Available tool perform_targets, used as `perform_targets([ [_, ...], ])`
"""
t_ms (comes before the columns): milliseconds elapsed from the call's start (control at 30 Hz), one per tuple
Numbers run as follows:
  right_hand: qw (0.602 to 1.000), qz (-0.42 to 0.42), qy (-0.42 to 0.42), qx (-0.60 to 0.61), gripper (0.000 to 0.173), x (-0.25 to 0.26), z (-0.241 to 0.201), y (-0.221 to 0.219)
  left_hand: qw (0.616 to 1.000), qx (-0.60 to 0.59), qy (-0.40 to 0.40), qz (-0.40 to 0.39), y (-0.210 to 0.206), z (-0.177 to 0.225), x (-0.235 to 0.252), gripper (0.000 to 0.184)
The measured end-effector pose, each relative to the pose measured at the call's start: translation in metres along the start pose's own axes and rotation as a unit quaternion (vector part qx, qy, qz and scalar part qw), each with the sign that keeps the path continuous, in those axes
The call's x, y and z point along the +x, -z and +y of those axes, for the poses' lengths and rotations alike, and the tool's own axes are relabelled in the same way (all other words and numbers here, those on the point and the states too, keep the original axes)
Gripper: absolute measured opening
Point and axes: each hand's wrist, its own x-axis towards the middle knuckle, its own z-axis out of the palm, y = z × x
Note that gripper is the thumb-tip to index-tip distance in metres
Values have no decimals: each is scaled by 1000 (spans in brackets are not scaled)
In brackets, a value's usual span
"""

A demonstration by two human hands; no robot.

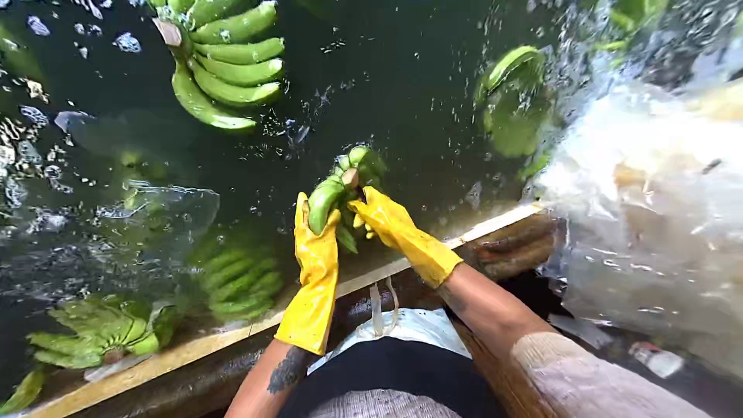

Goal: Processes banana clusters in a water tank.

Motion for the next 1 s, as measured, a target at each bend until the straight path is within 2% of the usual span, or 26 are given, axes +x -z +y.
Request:
perform_targets([
  [67, 998, -19, 20, 52, 51, -20, 27, 0, 1000, 12, 2, -2, -6, -5, -11, 89],
  [133, 992, -25, -21, 123, 53, -34, 4, -14, 999, 21, -21, -13, -11, -13, -6, 88],
  [167, 985, -45, -17, 166, 47, -31, -6, -19, 998, 28, -50, -24, -13, -20, 4, 86],
  [233, 951, -96, 37, 291, 36, -25, 11, -22, 993, 17, -91, -72, -15, -36, 4, 86],
  [267, 928, -102, 73, 350, 36, -25, 22, -15, 991, -10, -84, -103, -12, -44, -2, 89],
  [333, 894, -43, 91, 436, 30, -24, -8, 23, 986, -94, -63, -121, -11, -45, 6, 92],
  [400, 885, 32, 33, 463, 22, -27, -42, 60, 976, -201, -27, -83, 0, -42, 20, 98],
  [467, 897, 61, 7, 439, 26, -40, -38, 82, 968, -248, 44, -15, 12, -23, 50, 110],
  [533, 924, 80, -17, 374, 31, -52, -20, 88, 965, -243, 90, 31, 19, -10, 101, 117],
  [600, 944, 83, -38, 318, 35, -48, 1, 90, 968, -227, 99, 43, 24, 5, 157, 112],
  [667, 955, 86, -64, 276, 35, -42, 19, 83, 955, -267, 99, 87, 16, 15, 205, 101],
  [700, 957, 92, -78, 265, 34, -39, 24, 77, 948, -296, 97, 67, 15, 25, 218, 98],
  [800, 961, 93, -105, 239, 31, -27, 27, 63, 929, -363, 66, -24, 13, 50, 223, 80],
  [867, 972, 79, -94, 199, 34, -13, 10, 61, 912, -405, 41, -47, 5, 58, 216, 68],
  [1000, 997, 55, 44, 30, 39, 19, -64, 65, 906, -412, 36, -93, 3, 55, 172, 59],
])
